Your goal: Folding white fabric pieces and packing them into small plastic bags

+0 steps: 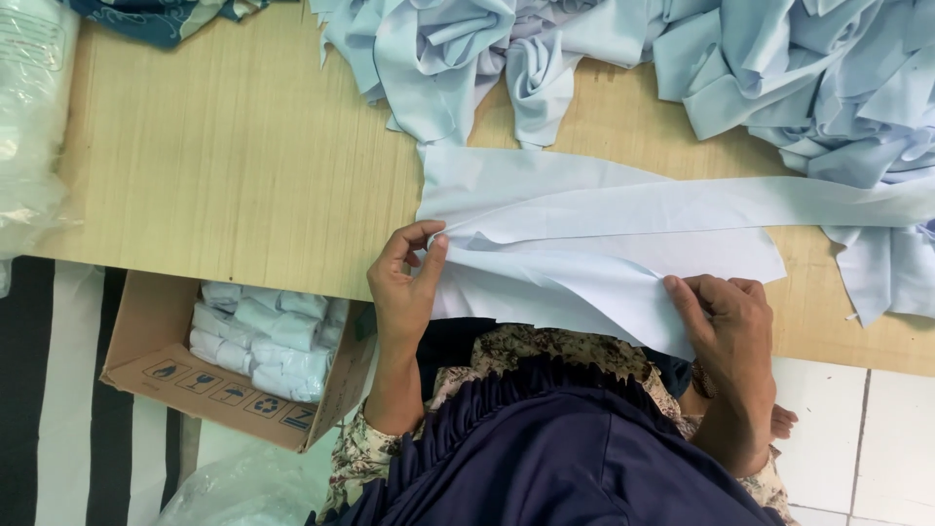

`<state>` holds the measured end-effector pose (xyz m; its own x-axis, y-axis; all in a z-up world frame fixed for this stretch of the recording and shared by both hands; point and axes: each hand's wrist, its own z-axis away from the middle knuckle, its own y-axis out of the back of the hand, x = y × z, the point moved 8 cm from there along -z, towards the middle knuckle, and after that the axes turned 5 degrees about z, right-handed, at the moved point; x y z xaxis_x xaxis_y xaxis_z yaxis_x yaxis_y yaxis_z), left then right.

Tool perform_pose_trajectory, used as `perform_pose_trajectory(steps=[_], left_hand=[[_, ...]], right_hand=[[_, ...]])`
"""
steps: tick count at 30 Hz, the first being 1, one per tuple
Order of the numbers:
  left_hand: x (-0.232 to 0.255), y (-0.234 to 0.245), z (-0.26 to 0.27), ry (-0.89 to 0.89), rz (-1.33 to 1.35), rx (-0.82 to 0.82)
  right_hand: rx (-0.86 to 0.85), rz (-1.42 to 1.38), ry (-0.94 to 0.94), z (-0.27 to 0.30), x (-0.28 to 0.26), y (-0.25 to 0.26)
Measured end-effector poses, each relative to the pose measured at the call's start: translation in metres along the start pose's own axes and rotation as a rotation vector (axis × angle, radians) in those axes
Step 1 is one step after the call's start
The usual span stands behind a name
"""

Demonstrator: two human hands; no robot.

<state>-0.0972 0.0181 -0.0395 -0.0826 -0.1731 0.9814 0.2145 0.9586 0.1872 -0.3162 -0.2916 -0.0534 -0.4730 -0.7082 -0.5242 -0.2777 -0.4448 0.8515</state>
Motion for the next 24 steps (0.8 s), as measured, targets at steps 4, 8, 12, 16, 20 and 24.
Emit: perform_pose_trajectory(steps=[4,8,12,16,20,24], left_hand=[[-0.003,0.009,0.006,0.007,-0.028,0.008],[0.010,0.009,0.016,-0.253,0.226,-0.129],[0.036,0.015,0.023,-0.452,0.048,-0.175],[0.027,0.018,0.025,-0.468,-0.187,-0.240],[0.021,0.026,0.027,-0.450,-0.256,-0.278],[0.018,0.034,0.024,-0.364,-0.240,-0.172]], right_hand=[[-0.053,0.091,-0.154,0.001,0.025,-0.010],[0.039,0.086,0.000,-0.005,0.012,-0.005],[0.099,0.131,0.117,-0.013,-0.005,-0.006],[0.122,0.166,0.171,-0.020,0.018,0.003],[0.374,0.313,0.233,-0.034,0.044,0.042],[0.482,0.474,0.347,-0.048,0.040,0.073]])
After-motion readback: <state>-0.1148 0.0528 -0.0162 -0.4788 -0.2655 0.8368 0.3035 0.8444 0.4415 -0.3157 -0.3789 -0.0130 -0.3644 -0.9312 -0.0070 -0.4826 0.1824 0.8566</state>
